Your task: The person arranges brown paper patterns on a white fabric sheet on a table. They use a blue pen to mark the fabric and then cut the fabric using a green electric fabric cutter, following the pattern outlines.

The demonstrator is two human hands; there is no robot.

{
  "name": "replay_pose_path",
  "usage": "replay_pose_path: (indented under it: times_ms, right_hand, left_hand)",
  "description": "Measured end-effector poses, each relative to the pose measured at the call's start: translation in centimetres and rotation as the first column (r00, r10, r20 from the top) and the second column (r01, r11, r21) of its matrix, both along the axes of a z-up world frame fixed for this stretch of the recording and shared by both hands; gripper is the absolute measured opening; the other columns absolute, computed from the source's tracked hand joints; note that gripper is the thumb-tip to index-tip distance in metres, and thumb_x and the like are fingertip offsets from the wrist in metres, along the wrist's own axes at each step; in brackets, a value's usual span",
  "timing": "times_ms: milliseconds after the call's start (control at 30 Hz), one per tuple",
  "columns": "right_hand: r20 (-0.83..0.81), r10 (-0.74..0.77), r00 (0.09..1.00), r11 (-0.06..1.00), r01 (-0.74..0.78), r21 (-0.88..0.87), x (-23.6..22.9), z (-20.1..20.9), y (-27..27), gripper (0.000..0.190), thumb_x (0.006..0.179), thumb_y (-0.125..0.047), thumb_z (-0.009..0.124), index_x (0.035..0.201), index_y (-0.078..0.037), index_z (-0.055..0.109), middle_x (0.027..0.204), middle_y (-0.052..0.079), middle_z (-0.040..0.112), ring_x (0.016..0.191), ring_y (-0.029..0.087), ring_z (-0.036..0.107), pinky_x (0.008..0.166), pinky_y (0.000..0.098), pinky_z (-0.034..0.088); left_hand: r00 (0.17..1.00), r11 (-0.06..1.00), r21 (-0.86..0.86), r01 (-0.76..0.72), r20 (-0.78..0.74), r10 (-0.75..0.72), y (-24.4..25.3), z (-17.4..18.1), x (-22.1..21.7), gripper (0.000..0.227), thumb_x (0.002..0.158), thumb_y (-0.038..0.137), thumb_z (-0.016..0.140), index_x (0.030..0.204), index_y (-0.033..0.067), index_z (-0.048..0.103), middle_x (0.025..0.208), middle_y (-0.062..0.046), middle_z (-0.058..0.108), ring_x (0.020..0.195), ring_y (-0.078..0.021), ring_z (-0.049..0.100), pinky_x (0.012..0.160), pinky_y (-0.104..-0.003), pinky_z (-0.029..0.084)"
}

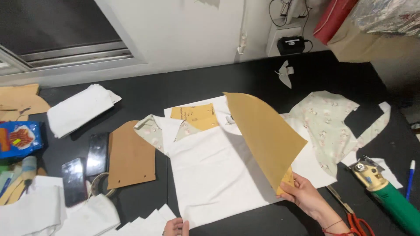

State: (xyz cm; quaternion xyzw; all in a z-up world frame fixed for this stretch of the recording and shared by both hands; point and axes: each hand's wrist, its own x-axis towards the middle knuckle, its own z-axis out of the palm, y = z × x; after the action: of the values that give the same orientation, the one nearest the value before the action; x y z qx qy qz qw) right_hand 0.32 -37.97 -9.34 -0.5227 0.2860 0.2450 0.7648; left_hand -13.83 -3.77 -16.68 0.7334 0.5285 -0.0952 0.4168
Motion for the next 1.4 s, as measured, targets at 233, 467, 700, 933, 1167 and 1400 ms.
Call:
replay_pose_path:
  times_ms: [233, 467, 700, 933, 1167, 1400]
  right_hand:
    - [0.068, 0.41, 0.909, 0.71, -0.271, -0.65, -0.9, -4.4, -1.3, 0.007, 0.07, 0.0, 0.058, 0.077, -0.002, 0.056, 0.072, 0.005, 0.051, 0.064, 0.014, 0.051, 0.068, 0.0325, 0.053]
    - [-0.043, 0.43, 0.902, 0.558, -0.303, -0.773, -1.2, 3.9, 4.1, 0.022, 0.084, -0.011, 0.052, 0.103, -0.012, 0.063, 0.08, 0.006, 0.067, 0.071, 0.02, 0.069, 0.074, 0.0206, 0.037]
    - [0.024, 0.489, 0.872, 0.627, -0.333, -0.704, -0.9, 1.8, 4.7, 0.019, 0.083, -0.007, 0.052, 0.1, -0.005, 0.062, 0.08, 0.009, 0.064, 0.065, 0.023, 0.068, 0.065, 0.0239, 0.043]
    - [-0.129, 0.627, 0.768, 0.303, -0.393, -0.868, -0.5, 3.1, 5.4, 0.018, 0.079, -0.016, 0.052, 0.097, -0.013, 0.056, 0.075, 0.013, 0.069, 0.073, 0.024, 0.063, 0.068, 0.0274, 0.042]
    - [-0.093, 0.721, 0.687, 0.086, -0.221, -0.972, -0.8, 0.8, 4.2, 0.028, 0.078, -0.022, 0.048, 0.106, -0.019, 0.053, 0.097, 0.014, 0.062, 0.09, 0.037, 0.056, 0.072, 0.0393, 0.044]
    - [-0.102, 0.457, 0.884, 0.579, -0.383, -0.72, -0.5, 1.8, 4.8, 0.022, 0.083, -0.016, 0.053, 0.102, -0.005, 0.05, 0.092, 0.013, 0.067, 0.063, 0.032, 0.07, 0.064, 0.0255, 0.041]
  left_hand:
    - [0.907, 0.929, 0.323, 0.179, 0.312, -0.283, 0.0, 1.9, -1.0, 0.02, 0.067, 0.024, 0.064, 0.085, 0.0158, 0.062, 0.081, -0.005, 0.057, 0.062, -0.0141, 0.062, 0.065, -0.026, 0.052]
    - [0.948, 0.934, 0.163, 0.319, -0.076, -0.31, -1.0, 10.1, 1.0, 0.011, 0.081, 0.031, 0.054, 0.089, 0.0239, 0.054, 0.086, 0.007, 0.053, 0.073, -0.0109, 0.054, 0.062, -0.028, 0.045]
    - [0.915, 0.935, -0.355, 0.01, 0.381, 0.135, -2.4, 13.1, 2.8, 0.028, 0.079, 0.034, 0.05, 0.098, 0.0147, 0.055, 0.099, 0.001, 0.064, 0.093, -0.0112, 0.061, 0.074, -0.028, 0.049]
    - [0.392, 0.89, 0.174, 0.422, 0.85, -0.353, -5.5, 20.3, 5.7, 0.064, 0.069, 0.025, 0.064, 0.123, 0.01, 0.035, 0.139, -0.013, 0.018, 0.129, -0.0286, 0.027, 0.1, -0.043, 0.031]
    - [0.271, 0.334, 0.732, 0.593, 0.209, -0.94, -9.3, 18.6, 8.3, 0.019, 0.074, 0.013, 0.051, 0.087, 0.0155, 0.064, 0.115, -0.006, 0.056, 0.116, -0.0289, 0.041, 0.09, -0.069, 0.01]
    - [0.35, 0.348, 0.069, 0.935, -0.34, -0.873, -5.5, 14.4, 7.3, 0.07, 0.082, 0.038, 0.049, 0.135, 0.0144, 0.011, 0.143, -0.011, -0.001, 0.13, -0.0322, -0.004, 0.097, -0.062, -0.001]
